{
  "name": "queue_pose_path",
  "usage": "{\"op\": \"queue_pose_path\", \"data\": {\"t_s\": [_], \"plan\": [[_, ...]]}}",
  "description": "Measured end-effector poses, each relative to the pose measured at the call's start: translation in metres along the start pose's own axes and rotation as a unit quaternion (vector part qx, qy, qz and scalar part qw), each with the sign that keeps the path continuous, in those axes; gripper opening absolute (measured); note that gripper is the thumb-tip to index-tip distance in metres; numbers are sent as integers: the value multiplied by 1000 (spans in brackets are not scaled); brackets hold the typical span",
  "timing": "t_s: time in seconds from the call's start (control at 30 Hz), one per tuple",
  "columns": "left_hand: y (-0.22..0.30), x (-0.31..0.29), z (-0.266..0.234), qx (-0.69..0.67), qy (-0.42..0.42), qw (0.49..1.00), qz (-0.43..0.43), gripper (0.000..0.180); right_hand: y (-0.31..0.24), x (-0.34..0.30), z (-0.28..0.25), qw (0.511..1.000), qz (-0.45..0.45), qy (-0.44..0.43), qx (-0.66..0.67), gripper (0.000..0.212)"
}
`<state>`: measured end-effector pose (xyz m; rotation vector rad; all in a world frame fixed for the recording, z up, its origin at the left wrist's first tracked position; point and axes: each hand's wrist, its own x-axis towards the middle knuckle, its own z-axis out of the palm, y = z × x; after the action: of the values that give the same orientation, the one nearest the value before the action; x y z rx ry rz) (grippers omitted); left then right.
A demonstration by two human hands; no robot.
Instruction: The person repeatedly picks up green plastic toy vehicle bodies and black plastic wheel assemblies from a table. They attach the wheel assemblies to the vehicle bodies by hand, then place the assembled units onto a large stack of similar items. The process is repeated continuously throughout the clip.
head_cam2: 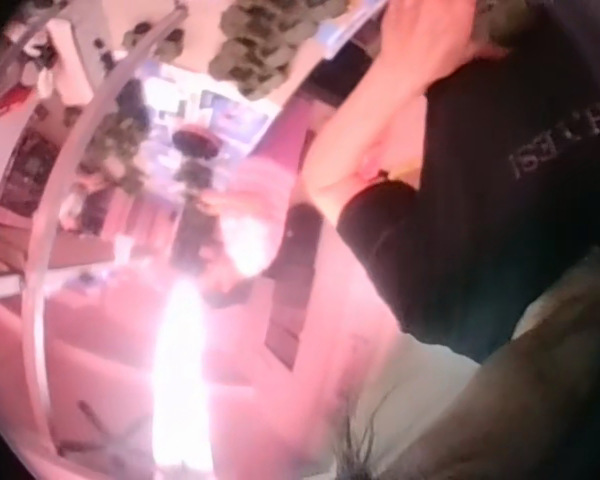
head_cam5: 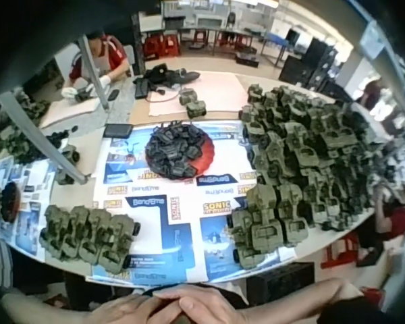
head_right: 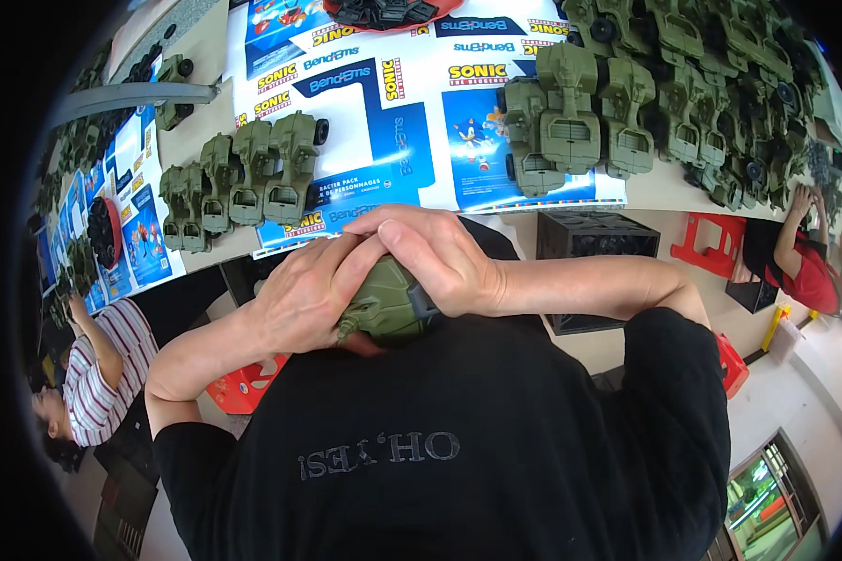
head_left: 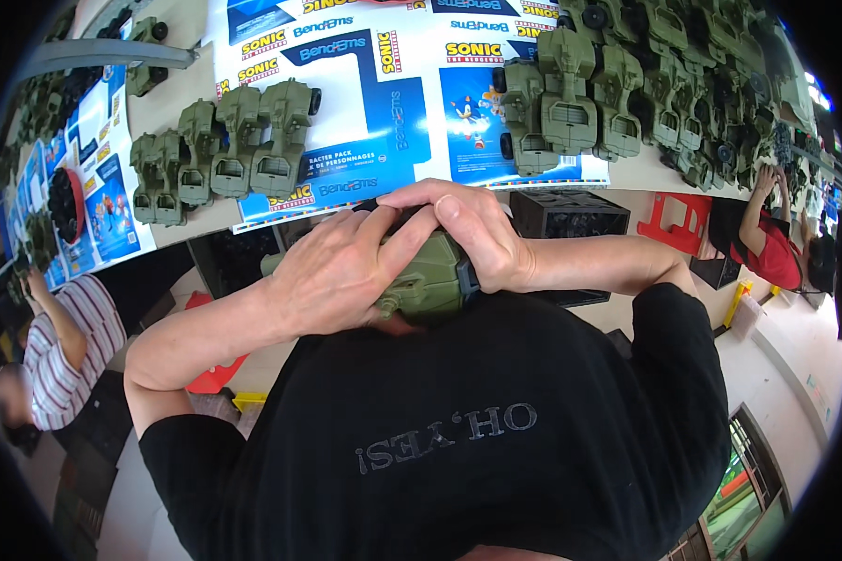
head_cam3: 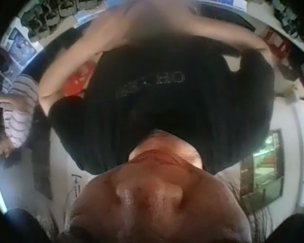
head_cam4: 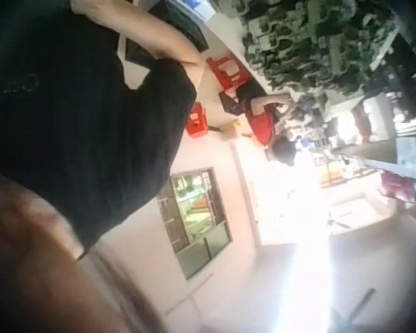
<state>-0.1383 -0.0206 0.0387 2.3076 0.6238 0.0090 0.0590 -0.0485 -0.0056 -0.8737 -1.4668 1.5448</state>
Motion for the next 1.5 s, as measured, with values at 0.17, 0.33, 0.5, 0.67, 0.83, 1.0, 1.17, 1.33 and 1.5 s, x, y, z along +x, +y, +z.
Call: {"op": "queue_pose_path", "data": {"t_s": [0.17,0.33,0.5,0.67,0.83,1.0,1.17,1.33,1.5], "plan": [[-2,6,-4,-5,-4,1000,-26,104,9,-2,-1,999,35,12,38,48],[-12,38,-30,-181,40,977,-102,107,-16,46,-43,986,149,15,-66,52],[-44,78,-11,-453,249,842,-152,94,-26,41,-75,910,-12,276,-309,54],[-66,141,8,-604,399,659,-203,76,-10,13,-34,877,36,161,-451,86],[-61,190,3,-618,361,687,-125,79,12,29,-79,824,8,300,-481,81],[-64,190,-16,-478,364,782,-168,76,21,92,-189,800,-54,341,-490,73],[-99,147,9,-460,312,793,-250,58,64,195,-356,703,51,441,-556,76],[-134,104,22,-438,342,773,-306,43,77,232,-432,643,249,437,-577,80],[-155,68,58,-471,346,720,-375,40,91,271,-395,558,197,417,-689,69]]}}
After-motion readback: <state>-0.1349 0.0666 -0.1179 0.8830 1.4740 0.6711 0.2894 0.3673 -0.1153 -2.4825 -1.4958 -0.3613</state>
